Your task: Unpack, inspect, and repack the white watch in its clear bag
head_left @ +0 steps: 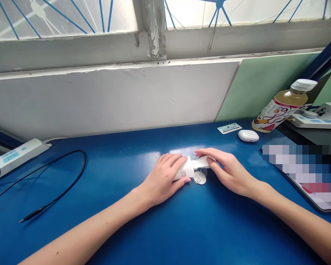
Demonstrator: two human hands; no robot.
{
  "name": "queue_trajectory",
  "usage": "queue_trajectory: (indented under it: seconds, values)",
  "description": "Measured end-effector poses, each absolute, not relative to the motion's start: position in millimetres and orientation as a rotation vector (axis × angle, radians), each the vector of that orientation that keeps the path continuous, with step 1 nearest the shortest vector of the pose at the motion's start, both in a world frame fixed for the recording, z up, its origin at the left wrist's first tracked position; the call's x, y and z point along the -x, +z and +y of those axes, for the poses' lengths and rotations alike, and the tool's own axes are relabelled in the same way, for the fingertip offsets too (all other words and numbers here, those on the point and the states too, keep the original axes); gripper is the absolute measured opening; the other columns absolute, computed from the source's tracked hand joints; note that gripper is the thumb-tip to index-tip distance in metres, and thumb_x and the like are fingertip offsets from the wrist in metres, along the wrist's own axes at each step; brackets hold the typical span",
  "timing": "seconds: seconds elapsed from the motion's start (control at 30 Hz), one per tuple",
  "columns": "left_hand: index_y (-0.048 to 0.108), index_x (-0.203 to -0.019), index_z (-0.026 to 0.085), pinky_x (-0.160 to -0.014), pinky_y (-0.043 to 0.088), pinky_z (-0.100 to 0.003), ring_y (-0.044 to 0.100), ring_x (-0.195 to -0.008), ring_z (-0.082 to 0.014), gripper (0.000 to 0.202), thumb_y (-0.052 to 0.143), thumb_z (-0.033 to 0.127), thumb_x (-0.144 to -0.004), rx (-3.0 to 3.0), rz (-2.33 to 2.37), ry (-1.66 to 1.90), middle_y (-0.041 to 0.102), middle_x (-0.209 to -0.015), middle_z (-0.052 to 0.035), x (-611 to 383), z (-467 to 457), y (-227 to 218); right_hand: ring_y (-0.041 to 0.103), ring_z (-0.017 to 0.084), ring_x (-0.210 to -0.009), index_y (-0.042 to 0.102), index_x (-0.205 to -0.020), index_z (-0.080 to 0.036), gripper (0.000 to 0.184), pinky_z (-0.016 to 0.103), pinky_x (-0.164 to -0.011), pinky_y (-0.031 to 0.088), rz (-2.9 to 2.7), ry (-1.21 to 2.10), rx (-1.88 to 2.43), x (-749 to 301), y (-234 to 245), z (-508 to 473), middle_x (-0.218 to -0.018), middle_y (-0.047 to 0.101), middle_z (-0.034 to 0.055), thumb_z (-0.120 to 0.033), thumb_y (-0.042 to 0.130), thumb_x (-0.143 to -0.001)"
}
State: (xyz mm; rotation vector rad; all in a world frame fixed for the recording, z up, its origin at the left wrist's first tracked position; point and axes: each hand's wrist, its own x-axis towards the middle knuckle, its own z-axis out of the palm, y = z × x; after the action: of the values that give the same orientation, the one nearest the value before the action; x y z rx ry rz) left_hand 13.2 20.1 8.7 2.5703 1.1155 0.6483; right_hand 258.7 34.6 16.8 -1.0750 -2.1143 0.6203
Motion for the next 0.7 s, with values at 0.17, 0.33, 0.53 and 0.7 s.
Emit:
queue_trajectory:
  seconds: [0.17, 0.33, 0.53, 0.7]
  values:
    - [0.052, -0.138, 0.018, -0.106, 0.040, -0.055, 0.052, -0.126, -0.0355, 0.048, 0.055, 0.045, -0.098, -2.558, 1.107, 0.653, 0.057, -0.137, -0.0174, -12, 20, 9, 0.061, 0.026, -0.125, 0.056, -0.136, -0.021, 0.041, 0.045, -0.103, 0.053, -2.210, 0.450, 1.082, -260, 12, 35, -0.138, 0.062, 0.0122, -0.016, 0.042, -0.097]
    - [0.051, -0.139, 0.021, -0.107, 0.040, -0.054, 0.053, -0.126, -0.0348, 0.048, 0.053, 0.046, -0.099, -2.582, 1.119, 0.631, 0.057, -0.137, -0.0158, -13, 20, 9, 0.065, 0.030, -0.121, 0.056, -0.139, -0.022, 0.043, 0.049, -0.097, 0.057, -2.303, 0.191, 1.164, -260, 5, 32, -0.141, 0.062, 0.0122, -0.019, 0.044, -0.098]
    - [0.051, -0.138, 0.019, -0.106, 0.041, -0.053, 0.053, -0.125, -0.0347, 0.048, 0.054, 0.045, -0.098, -2.624, 1.103, 0.626, 0.058, -0.137, -0.0166, -15, 19, 8, 0.065, 0.030, -0.120, 0.051, -0.144, -0.015, 0.046, 0.048, -0.094, 0.059, -2.371, 0.140, 1.176, -249, 0, 25, -0.135, 0.065, 0.0151, -0.017, 0.039, -0.099]
    - [0.051, -0.138, 0.016, -0.107, 0.041, -0.051, 0.052, -0.127, -0.0345, 0.049, 0.053, 0.046, -0.099, -2.619, 1.100, 0.625, 0.057, -0.137, -0.0183, -14, 19, 8, 0.059, 0.032, -0.128, 0.062, -0.132, -0.016, 0.038, 0.051, -0.104, 0.052, -2.425, 0.074, 1.136, -261, 15, 32, -0.140, 0.062, 0.0158, -0.022, 0.042, -0.100]
